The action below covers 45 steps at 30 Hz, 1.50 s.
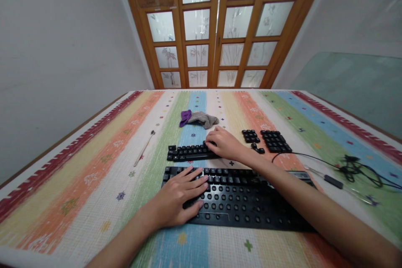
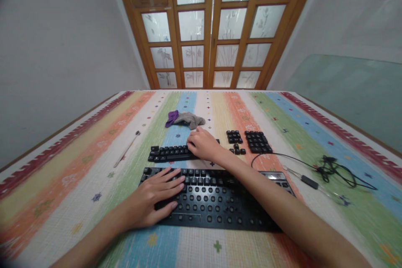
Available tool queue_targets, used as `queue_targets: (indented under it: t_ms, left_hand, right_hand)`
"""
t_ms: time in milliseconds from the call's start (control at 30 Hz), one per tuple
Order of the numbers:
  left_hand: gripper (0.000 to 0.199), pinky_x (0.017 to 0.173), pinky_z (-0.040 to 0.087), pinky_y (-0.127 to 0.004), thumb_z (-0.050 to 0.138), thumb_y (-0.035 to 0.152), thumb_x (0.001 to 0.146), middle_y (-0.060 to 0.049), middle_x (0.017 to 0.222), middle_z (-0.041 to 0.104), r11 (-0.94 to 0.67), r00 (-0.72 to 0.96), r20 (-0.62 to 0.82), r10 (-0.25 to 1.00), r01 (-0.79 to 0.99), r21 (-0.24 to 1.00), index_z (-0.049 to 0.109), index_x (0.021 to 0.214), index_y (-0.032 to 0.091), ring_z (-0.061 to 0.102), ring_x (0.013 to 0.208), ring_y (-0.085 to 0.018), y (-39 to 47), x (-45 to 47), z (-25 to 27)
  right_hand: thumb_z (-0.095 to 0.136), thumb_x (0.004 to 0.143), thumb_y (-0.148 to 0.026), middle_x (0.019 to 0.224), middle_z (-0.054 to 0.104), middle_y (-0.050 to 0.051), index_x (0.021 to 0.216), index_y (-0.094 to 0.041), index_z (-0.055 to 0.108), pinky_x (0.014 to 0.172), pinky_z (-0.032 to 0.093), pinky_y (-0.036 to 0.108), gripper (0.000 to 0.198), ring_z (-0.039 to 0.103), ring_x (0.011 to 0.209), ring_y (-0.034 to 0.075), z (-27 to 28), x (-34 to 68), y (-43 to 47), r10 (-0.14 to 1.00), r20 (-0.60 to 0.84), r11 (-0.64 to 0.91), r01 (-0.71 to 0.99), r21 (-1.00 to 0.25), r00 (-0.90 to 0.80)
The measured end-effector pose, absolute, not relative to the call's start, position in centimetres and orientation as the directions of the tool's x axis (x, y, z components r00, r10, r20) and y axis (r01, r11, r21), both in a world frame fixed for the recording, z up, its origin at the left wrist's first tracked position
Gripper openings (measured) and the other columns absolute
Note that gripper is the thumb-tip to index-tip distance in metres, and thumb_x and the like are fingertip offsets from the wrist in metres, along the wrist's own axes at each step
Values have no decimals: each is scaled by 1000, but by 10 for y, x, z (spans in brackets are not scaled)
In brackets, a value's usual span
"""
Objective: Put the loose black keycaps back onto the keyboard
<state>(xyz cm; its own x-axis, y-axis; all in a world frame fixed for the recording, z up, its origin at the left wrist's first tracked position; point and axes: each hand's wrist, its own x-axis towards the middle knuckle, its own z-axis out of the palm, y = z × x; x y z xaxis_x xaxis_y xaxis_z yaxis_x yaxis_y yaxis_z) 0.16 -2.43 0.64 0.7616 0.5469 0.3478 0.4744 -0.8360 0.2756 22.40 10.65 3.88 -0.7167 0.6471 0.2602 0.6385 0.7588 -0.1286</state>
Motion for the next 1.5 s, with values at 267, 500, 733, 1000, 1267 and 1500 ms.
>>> queue_targets:
  t_ms: [267,500,733,1000,1267,1500]
  left_hand:
    - [49,116,33,-59,62,24,90,-9,142,56,-814,769,294,567,469,343,54,138,18,43,140,-29,-25,1,10]
    - [60,121,25,-54,60,34,94,-9,152,44,-821,797,238,555,480,309,40,149,18,36,145,-27,-24,0,9]
    - [61,122,26,-49,56,37,97,-9,153,43,-797,774,227,591,517,313,33,151,20,37,145,-23,-24,0,9]
    - [42,116,38,-47,41,33,105,-11,148,50,-799,729,329,601,557,226,43,143,16,42,141,-24,-8,14,15]
    - [26,75,53,-38,41,23,102,-8,88,68,-761,670,388,632,632,146,62,114,13,63,78,-21,18,39,11]
    - [20,75,49,-33,41,14,99,-7,85,62,-758,693,343,634,644,102,61,99,14,59,81,-21,24,46,2]
  right_hand:
    - [59,87,-13,84,71,13,85,-12,74,80,43,36,16,57,89,25,34,216,126,703,213,711,682,-171,-679]
    - [64,83,-12,84,71,9,80,-15,72,80,44,34,9,59,89,23,29,214,136,727,170,684,679,-267,-666]
    - [65,82,-12,87,69,7,83,-17,64,79,43,33,5,58,88,22,37,214,137,737,239,673,652,-348,-632]
    - [63,86,-16,89,65,5,86,-18,60,81,42,33,4,56,91,21,60,240,98,676,353,735,553,-392,-647]
    - [66,86,-18,86,61,3,87,-18,61,80,43,32,5,55,86,18,65,276,40,688,280,698,507,-506,-670]
    - [62,89,-18,86,60,4,91,-17,62,75,44,30,3,54,85,18,52,278,-2,639,228,701,434,-567,-734]
